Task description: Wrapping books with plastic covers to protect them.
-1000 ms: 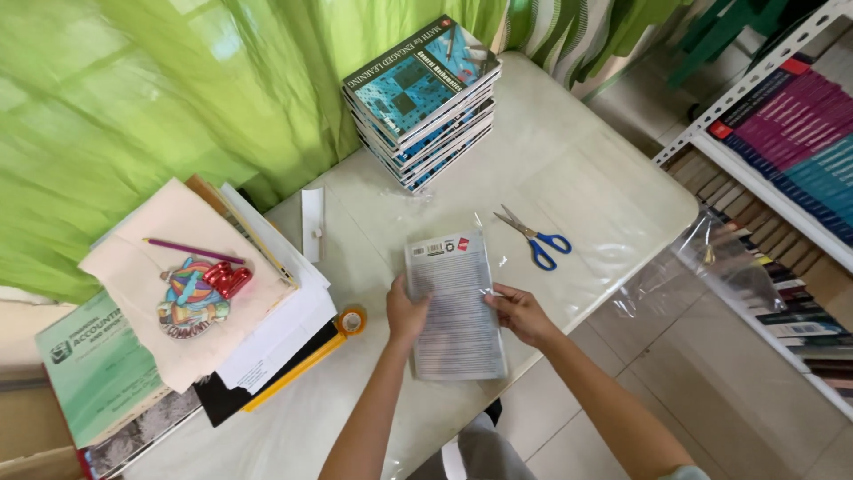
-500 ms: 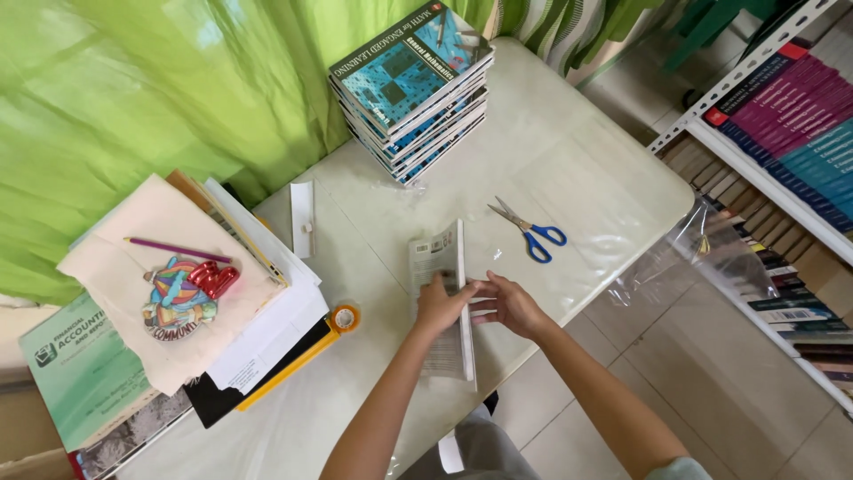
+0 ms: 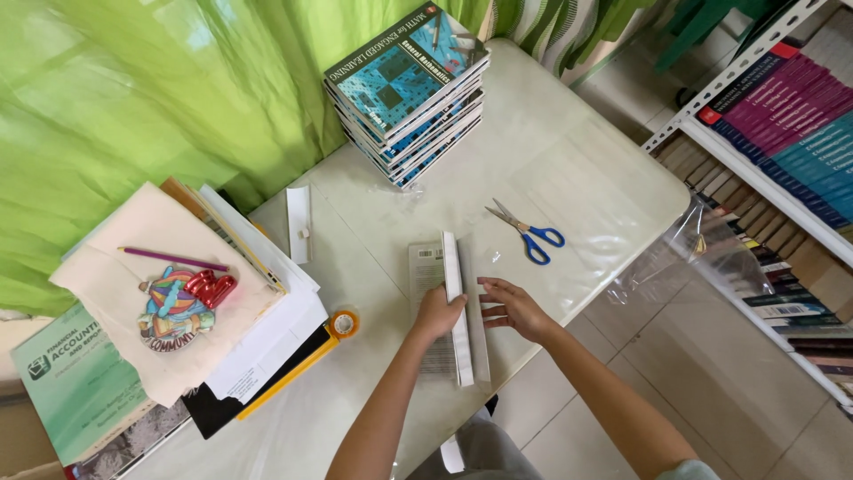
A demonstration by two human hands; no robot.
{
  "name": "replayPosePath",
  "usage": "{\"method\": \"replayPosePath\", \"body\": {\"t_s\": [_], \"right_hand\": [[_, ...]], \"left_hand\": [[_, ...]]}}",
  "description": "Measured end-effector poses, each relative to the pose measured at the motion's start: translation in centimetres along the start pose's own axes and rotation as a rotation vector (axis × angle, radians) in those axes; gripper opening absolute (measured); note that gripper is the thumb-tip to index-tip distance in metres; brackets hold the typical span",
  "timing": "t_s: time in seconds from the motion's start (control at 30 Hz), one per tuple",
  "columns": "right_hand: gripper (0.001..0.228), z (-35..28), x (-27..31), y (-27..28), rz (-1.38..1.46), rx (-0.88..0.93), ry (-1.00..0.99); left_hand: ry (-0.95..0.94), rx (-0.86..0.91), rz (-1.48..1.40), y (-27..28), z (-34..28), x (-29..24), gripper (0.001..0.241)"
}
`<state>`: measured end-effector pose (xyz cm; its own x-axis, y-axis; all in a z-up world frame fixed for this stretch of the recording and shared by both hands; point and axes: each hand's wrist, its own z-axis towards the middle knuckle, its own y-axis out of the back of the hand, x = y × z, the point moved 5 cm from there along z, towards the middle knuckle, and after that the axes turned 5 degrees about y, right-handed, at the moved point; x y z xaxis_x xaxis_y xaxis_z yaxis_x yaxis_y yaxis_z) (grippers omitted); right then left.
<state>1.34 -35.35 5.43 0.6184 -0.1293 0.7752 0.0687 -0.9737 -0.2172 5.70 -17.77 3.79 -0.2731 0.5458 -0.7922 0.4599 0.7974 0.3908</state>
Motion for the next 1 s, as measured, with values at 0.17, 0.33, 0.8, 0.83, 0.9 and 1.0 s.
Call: {"method": "replayPosePath", "body": {"t_s": [0.17,0.33,0.8,0.83,0.9,1.0], "right_hand": [[0.063,2.3,-2.5,1.7,-0.258,-0.109,0.122],[0.054,3.4,-3.5,3.6,-0.365,-0.261,0.134],[0.043,4.2,-3.6,3.7,-0.711,-0.347,0.106],[0.043,4.4,-3.6,3.3,-0.712,-0.347,0.108],[0.044,4.7,-4.1,2.3,-0.666,-0.3,0.108],[0.044,5.4,-4.8,1.0,-0.737,-0.283,0.192]], "left_hand": [[0.054,0.078,-0.028,1.7,0.0,1.0,0.039],[-0.007,0.156,-0.221,6.7,-0.3,4.7,0.037],[0.118,-0.203,0.007,18.0,-5.5,7.0,0.037],[0.117,-0.205,0.006,18.2,-5.6,7.3,0.037],[0.082,-0.312,0.252,18.9,-6.0,7.8,0.035],[0.174,-0.389,0.324,19.5,-7.2,7.2,0.038]]}}
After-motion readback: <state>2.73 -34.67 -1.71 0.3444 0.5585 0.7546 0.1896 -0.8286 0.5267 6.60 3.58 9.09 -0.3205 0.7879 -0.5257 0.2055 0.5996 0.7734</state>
